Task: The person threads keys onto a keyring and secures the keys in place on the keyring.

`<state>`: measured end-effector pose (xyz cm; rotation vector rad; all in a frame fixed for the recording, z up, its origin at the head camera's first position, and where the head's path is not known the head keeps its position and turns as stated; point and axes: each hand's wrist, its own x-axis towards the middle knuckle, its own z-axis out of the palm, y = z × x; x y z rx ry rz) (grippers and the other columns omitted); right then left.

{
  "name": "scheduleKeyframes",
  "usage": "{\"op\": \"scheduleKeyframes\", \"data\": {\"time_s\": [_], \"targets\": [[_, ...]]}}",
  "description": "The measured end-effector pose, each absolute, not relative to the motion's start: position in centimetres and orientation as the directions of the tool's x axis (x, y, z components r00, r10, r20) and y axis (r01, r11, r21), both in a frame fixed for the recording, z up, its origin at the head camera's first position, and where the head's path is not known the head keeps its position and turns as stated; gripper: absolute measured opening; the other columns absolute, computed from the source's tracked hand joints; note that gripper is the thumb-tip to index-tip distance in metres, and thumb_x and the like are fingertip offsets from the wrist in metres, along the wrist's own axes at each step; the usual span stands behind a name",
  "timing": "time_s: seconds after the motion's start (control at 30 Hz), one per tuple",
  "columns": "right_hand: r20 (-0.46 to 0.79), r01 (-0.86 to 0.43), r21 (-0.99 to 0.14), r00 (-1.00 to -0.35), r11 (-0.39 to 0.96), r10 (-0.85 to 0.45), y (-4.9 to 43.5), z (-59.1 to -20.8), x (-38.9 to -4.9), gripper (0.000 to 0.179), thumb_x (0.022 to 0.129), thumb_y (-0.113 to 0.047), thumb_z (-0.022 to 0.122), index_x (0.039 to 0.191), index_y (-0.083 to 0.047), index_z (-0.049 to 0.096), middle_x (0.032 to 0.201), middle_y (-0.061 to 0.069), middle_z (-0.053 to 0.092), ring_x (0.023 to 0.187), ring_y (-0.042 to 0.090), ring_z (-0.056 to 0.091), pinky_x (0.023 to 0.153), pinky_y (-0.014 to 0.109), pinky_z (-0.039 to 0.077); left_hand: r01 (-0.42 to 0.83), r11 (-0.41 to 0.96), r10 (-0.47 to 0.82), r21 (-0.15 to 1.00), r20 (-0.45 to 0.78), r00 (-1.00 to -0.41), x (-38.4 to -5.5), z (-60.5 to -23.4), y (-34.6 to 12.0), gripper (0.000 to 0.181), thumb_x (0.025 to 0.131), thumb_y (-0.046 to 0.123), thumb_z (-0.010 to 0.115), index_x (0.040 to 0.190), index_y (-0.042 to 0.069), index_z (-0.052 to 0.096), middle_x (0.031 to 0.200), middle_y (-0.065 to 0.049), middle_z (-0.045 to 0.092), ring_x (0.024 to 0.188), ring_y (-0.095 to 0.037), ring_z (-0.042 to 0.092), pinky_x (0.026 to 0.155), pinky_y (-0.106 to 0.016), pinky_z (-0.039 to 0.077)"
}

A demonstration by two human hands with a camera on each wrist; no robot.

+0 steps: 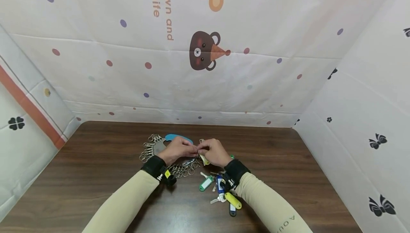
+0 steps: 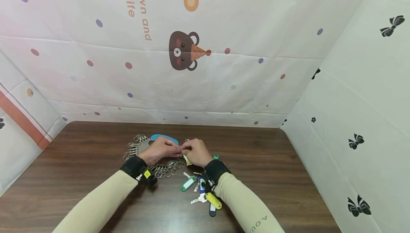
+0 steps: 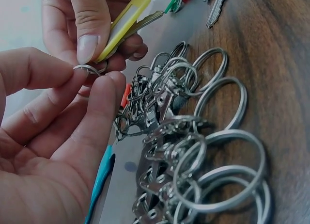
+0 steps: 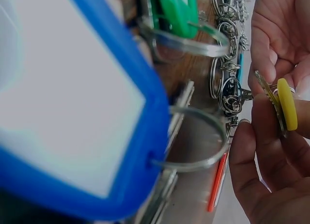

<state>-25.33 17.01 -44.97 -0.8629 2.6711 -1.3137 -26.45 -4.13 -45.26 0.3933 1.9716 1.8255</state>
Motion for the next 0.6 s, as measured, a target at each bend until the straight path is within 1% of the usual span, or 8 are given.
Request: {"op": "scheduleKeyframes", "data": {"time_s": [0.1,0.2,0.3,0.33,0.4,0.47,0.53,0.6], "targets": [[0.214,-0.480,-0.734,-0.835,0.481,-0.507,16.95,-44.99,-25.30,0.019,0.098,0.003,0.065,0.104,-0.004,0.082,0.107,0.014,0.078,0.095,0.025,0.072,0.080,0.025,0.057,-0.073,0.089,0.469,0.993,-0.106,-0.877,-26.42,-45.27,-4.03,0.023,0.098,0.003,0.066,0.110,-0.014,0.074,0.107,-0.022,0.078,0.091,-0.019,0.079,0.091,-0.038,0.064],[0.214,-0.490,-0.728,-0.827,0.480,-0.519,16.96,-44.90,-25.23,0.019,0.098,0.002,0.065,0.105,-0.003,0.081,0.108,0.015,0.078,0.097,0.027,0.072,0.081,0.025,0.057,-0.066,0.086,0.451,0.994,-0.098,-0.887,-26.35,-45.43,-3.95,0.023,0.098,0.002,0.066,0.109,-0.015,0.074,0.110,-0.025,0.077,0.093,-0.021,0.079,0.090,-0.038,0.064],[0.188,-0.467,-0.730,-0.839,0.499,-0.510,16.88,-44.63,-25.19,0.019,0.099,0.002,0.064,0.107,-0.002,0.081,0.108,0.015,0.078,0.105,0.030,0.073,0.081,0.025,0.057,-0.066,0.090,0.418,0.994,-0.097,-0.903,-26.19,-45.62,-3.94,0.021,0.096,0.000,0.065,0.107,-0.015,0.075,0.114,-0.027,0.076,0.096,-0.024,0.079,0.090,-0.038,0.064],[0.173,-0.449,-0.733,-0.850,0.511,-0.497,16.83,-44.54,-25.21,0.018,0.099,0.001,0.065,0.106,-0.002,0.081,0.107,0.015,0.078,0.104,0.030,0.073,0.080,0.025,0.057,-0.064,0.091,0.409,0.994,-0.096,-0.907,-26.15,-45.69,-3.95,0.021,0.096,0.000,0.065,0.106,-0.015,0.075,0.116,-0.027,0.075,0.098,-0.025,0.078,0.090,-0.038,0.064],[0.139,-0.401,-0.746,-0.875,0.532,-0.464,16.69,-44.37,-25.30,0.016,0.099,0.000,0.065,0.105,-0.001,0.079,0.102,0.015,0.078,0.097,0.029,0.073,0.075,0.026,0.056,-0.058,0.090,0.398,0.994,-0.089,-0.913,-26.07,-45.84,-4.01,0.020,0.095,-0.001,0.064,0.106,-0.015,0.076,0.121,-0.028,0.073,0.101,-0.027,0.078,0.090,-0.037,0.064],[0.107,-0.344,-0.762,-0.903,0.549,-0.417,16.52,-44.24,-25.48,0.013,0.099,-0.001,0.065,0.101,-0.001,0.079,0.097,0.015,0.077,0.088,0.025,0.072,0.070,0.025,0.055,-0.047,0.092,0.395,0.995,-0.080,-0.915,-26.02,-45.94,-4.08,0.020,0.095,-0.002,0.064,0.106,-0.015,0.076,0.124,-0.028,0.072,0.102,-0.027,0.077,0.090,-0.037,0.064],[0.084,-0.295,-0.778,-0.924,0.554,-0.373,16.31,-44.13,-25.72,0.012,0.098,-0.001,0.066,0.096,-0.001,0.078,0.093,0.014,0.075,0.077,0.018,0.067,0.066,0.025,0.055,-0.036,0.100,0.404,0.994,-0.074,-0.912,-25.98,-46.00,-4.18,0.020,0.096,-0.001,0.066,0.107,-0.014,0.076,0.121,-0.028,0.073,0.100,-0.025,0.078,0.089,-0.037,0.064],[0.072,-0.266,-0.789,-0.935,0.553,-0.347,16.12,-44.02,-25.95,0.013,0.098,-0.001,0.066,0.093,-0.001,0.078,0.090,0.014,0.075,0.073,0.015,0.065,0.064,0.025,0.055,-0.016,0.116,0.420,0.993,-0.064,-0.905,-25.94,-46.03,-4.29,0.019,0.097,0.002,0.068,0.107,-0.013,0.076,0.114,-0.026,0.076,0.095,-0.024,0.078,0.088,-0.038,0.064]]}}
